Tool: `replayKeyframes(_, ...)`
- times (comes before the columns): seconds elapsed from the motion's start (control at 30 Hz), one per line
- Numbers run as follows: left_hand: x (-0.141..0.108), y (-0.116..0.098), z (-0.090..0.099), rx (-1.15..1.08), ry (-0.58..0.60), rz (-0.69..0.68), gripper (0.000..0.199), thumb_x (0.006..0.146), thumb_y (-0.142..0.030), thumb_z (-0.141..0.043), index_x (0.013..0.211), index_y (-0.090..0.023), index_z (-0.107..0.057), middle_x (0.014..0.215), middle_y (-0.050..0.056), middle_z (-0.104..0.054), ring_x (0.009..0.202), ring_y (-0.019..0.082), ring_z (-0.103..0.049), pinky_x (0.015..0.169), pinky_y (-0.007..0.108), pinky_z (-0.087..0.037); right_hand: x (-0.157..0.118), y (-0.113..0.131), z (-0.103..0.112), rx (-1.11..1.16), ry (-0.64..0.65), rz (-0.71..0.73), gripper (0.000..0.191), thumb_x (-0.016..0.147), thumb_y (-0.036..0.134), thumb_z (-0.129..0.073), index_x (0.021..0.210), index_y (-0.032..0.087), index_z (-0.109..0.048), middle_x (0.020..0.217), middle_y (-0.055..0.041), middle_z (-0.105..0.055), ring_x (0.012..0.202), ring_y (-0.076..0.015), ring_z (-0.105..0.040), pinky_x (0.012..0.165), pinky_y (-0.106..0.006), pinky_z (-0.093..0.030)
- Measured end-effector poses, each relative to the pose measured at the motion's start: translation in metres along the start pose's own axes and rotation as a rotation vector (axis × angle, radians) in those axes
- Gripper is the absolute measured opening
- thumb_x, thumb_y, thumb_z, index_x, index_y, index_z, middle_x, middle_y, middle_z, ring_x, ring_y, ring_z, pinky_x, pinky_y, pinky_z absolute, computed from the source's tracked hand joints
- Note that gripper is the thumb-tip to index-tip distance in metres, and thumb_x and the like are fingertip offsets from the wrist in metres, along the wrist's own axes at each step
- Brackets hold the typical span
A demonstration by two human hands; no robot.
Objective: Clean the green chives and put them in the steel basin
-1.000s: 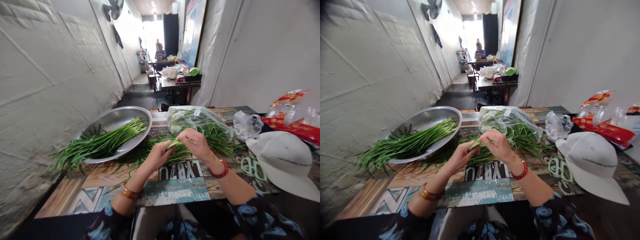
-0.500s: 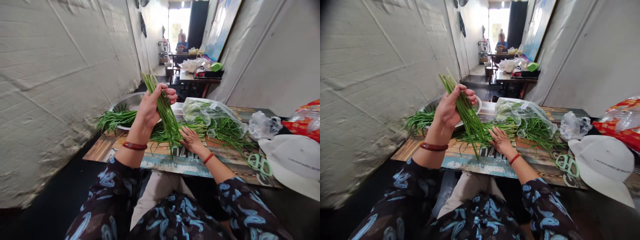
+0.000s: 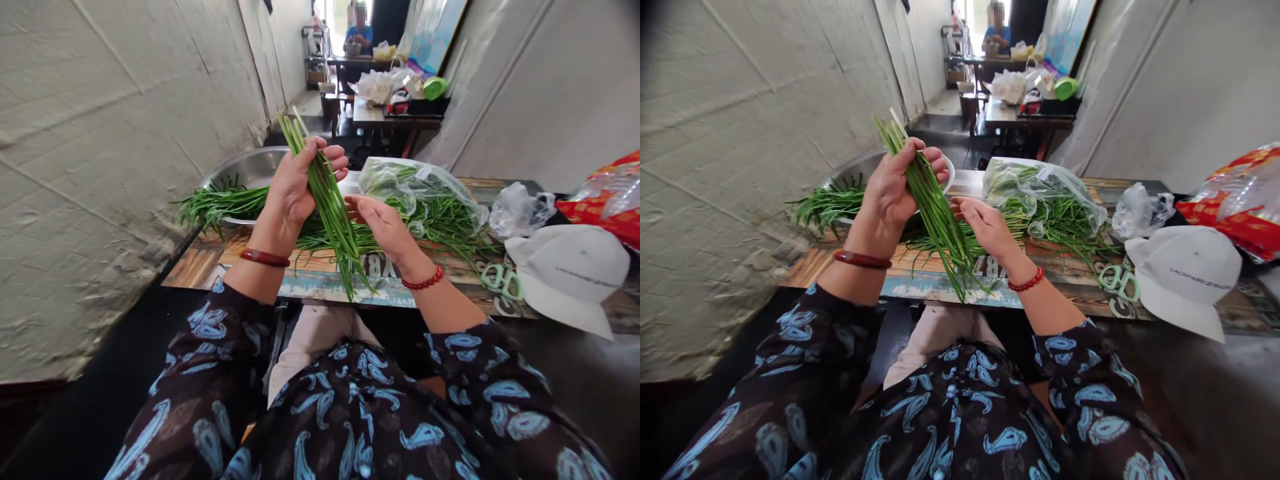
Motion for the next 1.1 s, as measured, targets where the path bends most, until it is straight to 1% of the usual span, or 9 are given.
replayKeyframes(0.13, -0.001, -0.007, 0.014, -0.01, -0.038, -0.044, 0.015, 0.092, -0.033, -0.061, 0.082, -0.022, -0.061, 0.075, 0.0, -0.068, 0.074, 0.015, -0.069, 0.073, 0.028, -0.057, -0.017, -0.004, 0.011, -0.053, -0.129, -0.03, 0.038, 0.092, 0.052, -0.054, 0.104, 0.018, -0.069, 0.094, -0.005, -0.074, 0.08, -0.0125, -0.067, 0.076, -0.028, -0.055)
replayKeyframes(0.3, -0.004, -0.004, 0.022, -0.02, -0.105, -0.041, 0.024, 0.093, -0.042, -0.059, 0.087, -0.019, -0.059, 0.068, -0.001, -0.062, 0.069, 0.012, -0.067, 0.071, 0.026, -0.055, -0.031, -0.011, -0.007, -0.133, -0.045, -0.036, 0.028, 0.089, 0.042, -0.059, 0.097, 0.018, -0.07, 0.089, -0.0042, -0.073, 0.075, -0.0129, -0.066, 0.072, -0.028, -0.054)
replayKeyframes(0.43, -0.008, -0.002, 0.022, -0.035, -0.101, -0.054, 0.021, 0.093, -0.037, -0.061, 0.085, -0.018, -0.057, 0.07, -0.002, -0.063, 0.065, 0.011, -0.065, 0.072, 0.027, -0.055, -0.035, -0.017, -0.024, -0.197, -0.05, -0.032, 0.023, 0.083, 0.035, -0.064, 0.095, 0.017, -0.07, 0.085, -0.004, -0.073, 0.071, -0.014, -0.066, 0.067, -0.027, -0.053)
replayKeyframes(0.63, -0.016, 0.004, 0.029, -0.095, -0.097, -0.038, 0.019, 0.09, -0.034, -0.064, 0.084, -0.018, -0.054, 0.068, -0.002, -0.065, 0.06, 0.011, -0.064, 0.071, 0.03, -0.056, -0.038, -0.025, -0.027, -0.279, -0.07, 0.009, 0.016, 0.084, 0.031, -0.06, 0.088, 0.018, -0.068, 0.08, -0.0031, -0.071, 0.066, -0.0144, -0.063, 0.062, -0.027, -0.051)
replayKeyframes(0.77, -0.021, 0.01, 0.03, -0.13, -0.078, -0.04, 0.021, 0.087, -0.034, -0.067, 0.086, -0.017, -0.054, 0.067, -0.002, -0.065, 0.059, 0.011, -0.064, 0.068, 0.028, -0.055, -0.043, -0.032, -0.029, -0.315, -0.028, -0.007, 0.015, 0.09, 0.03, -0.052, 0.094, 0.02, -0.063, 0.077, -0.0011, -0.068, 0.066, -0.0149, -0.063, 0.065, -0.028, -0.051)
replayKeyframes(0.83, -0.025, 0.012, 0.03, -0.106, -0.072, -0.046, 0.024, 0.085, -0.036, -0.069, 0.087, -0.017, -0.053, 0.067, -0.003, -0.064, 0.057, 0.011, -0.062, 0.064, 0.026, -0.053, -0.046, -0.032, -0.029, -0.43, -0.036, 0.048, 0.014, 0.091, 0.025, -0.049, 0.095, 0.021, -0.062, 0.077, -0.001, -0.067, 0.067, -0.0157, -0.062, 0.067, -0.029, -0.05)
replayKeyframes(0.93, -0.03, 0.013, 0.03, -0.048, -0.04, -0.064, 0.028, 0.083, -0.039, -0.071, 0.087, -0.018, -0.053, 0.06, -0.006, -0.056, 0.048, 0.007, -0.051, 0.054, 0.021, -0.047, -0.051, -0.033, -0.029, -0.681, -0.031, 0.177, 0.023, 0.088, 0.014, -0.042, 0.084, 0.022, -0.064, 0.078, -0.0037, -0.064, 0.075, -0.0187, -0.061, 0.074, -0.032, -0.049)
replayKeyframes(1.0, -0.034, 0.015, 0.03, -0.023, -0.015, -0.089, 0.029, 0.081, -0.04, -0.072, 0.086, -0.018, -0.053, 0.057, -0.008, -0.049, 0.044, 0.005, -0.042, 0.049, 0.019, -0.04, -0.052, -0.038, -0.026, -0.783, 0.03, 0.192, 0.029, 0.088, 0.011, -0.04, 0.083, 0.021, -0.066, 0.08, -0.0058, -0.065, 0.081, -0.021, -0.061, 0.078, -0.035, -0.049)
replayKeyframes(1.1, -0.039, 0.023, 0.027, 0.081, 0.049, -0.118, 0.026, 0.085, -0.041, -0.066, 0.088, -0.018, -0.053, 0.056, -0.008, -0.044, 0.044, 0.004, -0.035, 0.044, 0.017, -0.03, -0.049, -0.043, -0.014, -0.781, 0.062, 0.144, 0.03, 0.093, 0.021, -0.046, 0.114, 0.019, -0.066, 0.107, -0.0113, -0.069, 0.102, -0.0255, -0.062, 0.093, -0.044, -0.048)
Point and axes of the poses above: each hand's wrist, its own x-axis towards the middle knuckle, its own z-axis out of the back of the hand, y = z × x, the point moved 6 cm from there along x, towards the middle knuckle
